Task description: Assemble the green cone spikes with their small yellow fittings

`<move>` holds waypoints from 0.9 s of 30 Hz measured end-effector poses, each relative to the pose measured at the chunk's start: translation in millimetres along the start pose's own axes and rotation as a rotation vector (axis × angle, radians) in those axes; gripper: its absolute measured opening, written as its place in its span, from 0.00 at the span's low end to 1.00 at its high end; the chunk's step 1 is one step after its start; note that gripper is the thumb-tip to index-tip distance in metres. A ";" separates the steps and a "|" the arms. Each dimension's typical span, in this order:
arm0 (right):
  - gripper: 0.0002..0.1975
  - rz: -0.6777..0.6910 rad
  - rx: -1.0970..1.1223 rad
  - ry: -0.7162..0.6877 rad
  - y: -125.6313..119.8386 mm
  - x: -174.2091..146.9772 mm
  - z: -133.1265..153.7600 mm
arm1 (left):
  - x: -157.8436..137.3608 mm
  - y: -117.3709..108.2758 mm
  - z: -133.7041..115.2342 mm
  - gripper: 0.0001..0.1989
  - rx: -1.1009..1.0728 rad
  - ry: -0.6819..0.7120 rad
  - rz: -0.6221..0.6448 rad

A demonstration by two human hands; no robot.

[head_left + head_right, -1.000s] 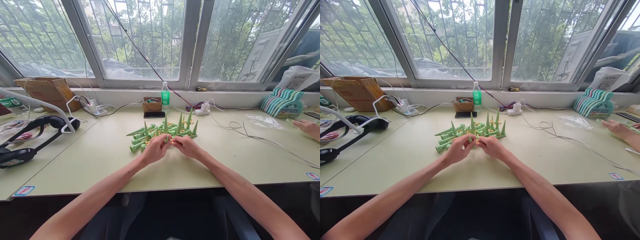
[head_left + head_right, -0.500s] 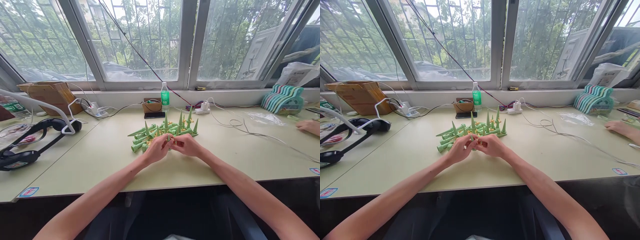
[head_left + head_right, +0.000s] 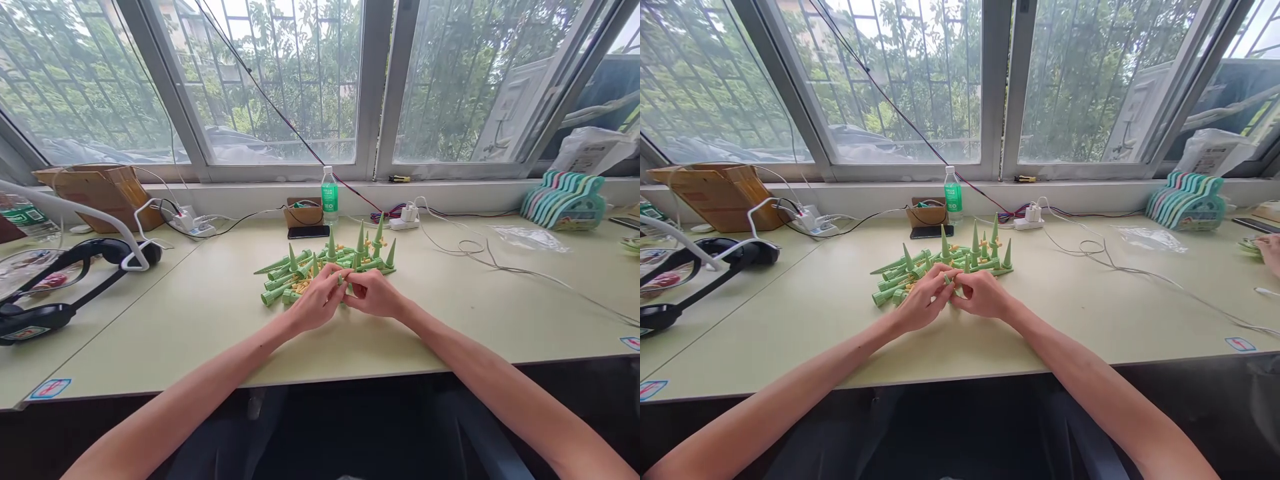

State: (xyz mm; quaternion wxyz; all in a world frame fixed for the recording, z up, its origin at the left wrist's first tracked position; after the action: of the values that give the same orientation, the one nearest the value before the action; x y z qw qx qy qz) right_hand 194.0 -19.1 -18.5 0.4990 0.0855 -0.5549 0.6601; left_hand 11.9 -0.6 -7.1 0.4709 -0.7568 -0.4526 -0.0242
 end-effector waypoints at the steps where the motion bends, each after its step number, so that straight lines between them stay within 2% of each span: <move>1: 0.14 -0.001 0.005 -0.002 1.0 -0.1 0.2 | -0.2 0.2 0.2 0.16 -0.004 0.004 0.005; 7: 0.13 -0.023 -0.025 -0.028 4.1 0.1 2.4 | -1.2 2.4 1.4 0.17 -0.036 0.001 0.054; 11: 0.16 -0.105 -0.097 -0.028 -6.4 1.3 4.9 | -1.1 2.2 1.4 0.16 -0.079 -0.004 -0.010; 13: 0.19 -0.242 -0.173 0.006 -18.3 1.8 3.7 | -0.6 0.4 0.6 0.14 -0.092 -0.010 -0.068; 15: 0.19 -0.458 -0.291 0.060 -34.6 1.5 -1.1 | -0.1 -2.0 -0.7 0.11 -0.092 -0.015 -0.106; 19: 0.16 -0.824 -0.513 0.243 -70.0 -4.3 -23.4 | -0.1 -4.5 -3.1 0.10 -0.083 -0.004 -0.120; 21: 0.16 -0.950 -0.599 0.340 -84.1 -9.6 -39.7 | -0.3 -4.0 -3.5 0.10 -0.074 0.007 -0.108; 23: 0.16 -0.968 -0.645 0.413 -92.7 -15.0 -58.0 | -0.4 -3.0 -3.2 0.11 -0.055 0.020 -0.095; 27: 0.16 -0.709 -0.590 0.529 -92.8 -23.0 -93.9 | -0.3 -1.8 -2.0 0.12 0.013 0.038 -0.092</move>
State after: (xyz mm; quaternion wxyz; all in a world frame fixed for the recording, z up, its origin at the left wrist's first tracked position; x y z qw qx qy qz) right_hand 316.6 34.2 -8.5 0.8172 -0.0455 -0.5093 0.2659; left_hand 11.2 -2.0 -4.9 0.4826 -0.7317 -0.4780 -0.0572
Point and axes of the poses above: each hand's wrist, its own x-axis towards the middle knuckle, its own y-axis out of the palm, z = x × y, the point moved 1 cm from there along x, towards the middle knuckle, and after that the axes turned 12 degrees about -y, right-handed, at the moved point
